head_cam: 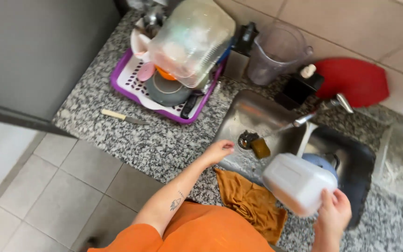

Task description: Washing and rinsing a blender jar, bowls, and plastic containers in a sink and placing them in a drying rack.

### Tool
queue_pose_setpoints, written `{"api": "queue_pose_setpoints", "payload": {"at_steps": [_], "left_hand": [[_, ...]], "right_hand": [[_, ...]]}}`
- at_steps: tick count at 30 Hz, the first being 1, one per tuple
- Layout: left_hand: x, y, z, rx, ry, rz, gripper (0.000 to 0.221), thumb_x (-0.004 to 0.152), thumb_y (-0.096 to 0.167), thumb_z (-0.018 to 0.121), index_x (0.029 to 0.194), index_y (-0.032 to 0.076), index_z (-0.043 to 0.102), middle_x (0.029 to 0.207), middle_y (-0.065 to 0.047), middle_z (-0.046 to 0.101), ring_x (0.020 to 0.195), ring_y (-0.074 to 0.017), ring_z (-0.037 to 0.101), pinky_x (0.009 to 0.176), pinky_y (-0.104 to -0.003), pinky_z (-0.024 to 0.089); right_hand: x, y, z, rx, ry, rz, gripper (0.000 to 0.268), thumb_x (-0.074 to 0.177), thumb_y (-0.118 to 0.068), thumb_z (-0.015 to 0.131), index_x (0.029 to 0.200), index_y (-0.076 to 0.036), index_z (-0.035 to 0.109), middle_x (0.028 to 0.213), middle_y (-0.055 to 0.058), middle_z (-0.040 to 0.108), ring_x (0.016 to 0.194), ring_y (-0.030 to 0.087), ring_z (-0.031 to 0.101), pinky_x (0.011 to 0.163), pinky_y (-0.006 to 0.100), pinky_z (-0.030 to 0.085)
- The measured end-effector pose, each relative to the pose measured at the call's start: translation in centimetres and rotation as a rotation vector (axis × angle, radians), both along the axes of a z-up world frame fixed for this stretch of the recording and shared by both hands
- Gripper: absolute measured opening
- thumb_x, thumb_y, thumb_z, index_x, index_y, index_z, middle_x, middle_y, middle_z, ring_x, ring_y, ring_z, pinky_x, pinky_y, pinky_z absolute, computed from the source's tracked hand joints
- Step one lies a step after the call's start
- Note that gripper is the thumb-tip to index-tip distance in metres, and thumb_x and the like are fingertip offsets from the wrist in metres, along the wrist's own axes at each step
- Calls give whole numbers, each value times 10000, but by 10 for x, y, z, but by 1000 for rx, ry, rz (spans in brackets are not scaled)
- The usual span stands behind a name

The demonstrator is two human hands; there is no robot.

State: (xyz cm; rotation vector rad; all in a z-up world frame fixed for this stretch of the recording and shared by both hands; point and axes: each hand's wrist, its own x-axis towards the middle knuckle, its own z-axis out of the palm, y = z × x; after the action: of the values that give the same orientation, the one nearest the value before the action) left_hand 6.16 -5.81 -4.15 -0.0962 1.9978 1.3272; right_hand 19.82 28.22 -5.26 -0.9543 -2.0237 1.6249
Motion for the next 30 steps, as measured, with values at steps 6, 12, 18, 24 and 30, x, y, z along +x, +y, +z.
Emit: {"api": "queue_pose_setpoints", "payload": {"at_steps": [6,12,18,24,30], "left_hand": [[7,-6,8,36,68,-59,376,908,208,508,1267,95,505,1294,-84,541,1179,-212,516,1012,-335,422],[10,-29,18,43,65,-299,349,898,250,526,1214,109,569,1261,-78,578,1104,-198,570,939,-325,453],[-4,-78,44,145,113,-335,362,890,299,508,1208,140,571,1252,-32,583,1125,-170,554,949,-341,432],[-33,-138,64,452,339,69,264,865,205,655,1096,77,655,1005,-98,686,914,-165,619,763,-298,524],[-93,-174,105,162,802,517,250,856,229,653,1104,206,631,1111,12,628,966,-158,649,781,-270,550]], "right_hand": [[27,-4,22,153,-103,-86,226,974,-152,615,1138,-28,520,972,97,606,789,156,574,537,274,439],[-4,-72,94,-24,107,40,334,915,-191,670,1201,-93,527,963,34,621,805,66,576,677,261,506],[-98,-190,169,-469,495,255,390,866,-82,571,1209,-127,391,1357,131,485,1224,248,511,903,454,496],[-206,-305,173,-822,441,328,370,879,-56,600,1164,-210,422,1134,16,575,1005,238,621,955,557,477],[-287,-377,158,-1039,449,309,390,894,-58,601,1210,-156,394,1142,73,478,1032,278,575,975,530,475]]}}
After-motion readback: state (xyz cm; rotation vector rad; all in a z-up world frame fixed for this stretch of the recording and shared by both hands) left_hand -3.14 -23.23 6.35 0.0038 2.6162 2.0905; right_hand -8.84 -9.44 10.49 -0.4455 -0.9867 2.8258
